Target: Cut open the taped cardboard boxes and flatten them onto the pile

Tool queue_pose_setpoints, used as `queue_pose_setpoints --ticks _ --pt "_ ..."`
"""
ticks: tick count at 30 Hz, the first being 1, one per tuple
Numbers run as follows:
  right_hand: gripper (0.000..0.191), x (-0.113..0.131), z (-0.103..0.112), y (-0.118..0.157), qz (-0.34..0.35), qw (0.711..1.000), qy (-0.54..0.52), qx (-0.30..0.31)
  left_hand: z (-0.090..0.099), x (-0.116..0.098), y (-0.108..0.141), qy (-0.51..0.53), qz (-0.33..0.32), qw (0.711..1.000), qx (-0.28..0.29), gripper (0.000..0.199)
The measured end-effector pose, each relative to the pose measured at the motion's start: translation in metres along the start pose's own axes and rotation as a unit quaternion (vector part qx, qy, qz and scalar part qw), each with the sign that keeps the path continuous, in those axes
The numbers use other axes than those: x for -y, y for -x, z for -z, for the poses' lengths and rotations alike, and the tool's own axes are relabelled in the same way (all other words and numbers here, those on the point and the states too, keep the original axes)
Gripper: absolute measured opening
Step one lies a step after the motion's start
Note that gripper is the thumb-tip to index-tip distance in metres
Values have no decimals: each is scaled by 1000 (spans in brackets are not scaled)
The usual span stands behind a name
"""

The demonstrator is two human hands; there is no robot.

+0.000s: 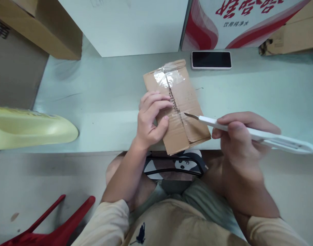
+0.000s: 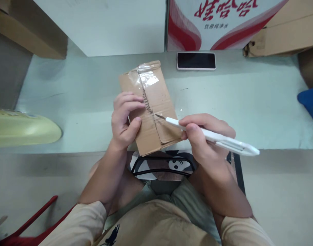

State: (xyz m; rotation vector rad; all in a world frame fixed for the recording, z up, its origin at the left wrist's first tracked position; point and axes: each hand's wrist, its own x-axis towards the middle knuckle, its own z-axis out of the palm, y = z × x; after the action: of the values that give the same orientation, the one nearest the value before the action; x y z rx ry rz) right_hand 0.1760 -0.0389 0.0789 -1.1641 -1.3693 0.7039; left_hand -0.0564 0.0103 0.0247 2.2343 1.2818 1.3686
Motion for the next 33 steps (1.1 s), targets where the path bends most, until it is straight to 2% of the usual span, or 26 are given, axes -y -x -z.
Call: queue_pose_setpoints --ticks 5,9,12,16,21,26,33 --pt "17 3 2 -1 28 997 62 47 2 -1 -1 32 -17 998 -42 28" --pt "7 2 4 -9 86 985 69 135 2 -4 -2 26 -18 999 -28 24" --pt "11 -3 6 -12 116 977 70 167 1 -5 -1 4 1 1000 -10 27" --pt "21 -8 7 -8 114 977 74 165 0 -5 -1 22 -9 999 -22 20" --pt "15 -5 6 -5 93 980 97 144 -1 -3 -1 38 -23 998 -33 17" --pt "8 -1 0 -6 111 976 119 143 -2 -2 -1 36 -13 999 -26 18" --pt "7 -2 0 -6 112 978 81 159 -2 -3 -2 22 -8 999 -28 18"
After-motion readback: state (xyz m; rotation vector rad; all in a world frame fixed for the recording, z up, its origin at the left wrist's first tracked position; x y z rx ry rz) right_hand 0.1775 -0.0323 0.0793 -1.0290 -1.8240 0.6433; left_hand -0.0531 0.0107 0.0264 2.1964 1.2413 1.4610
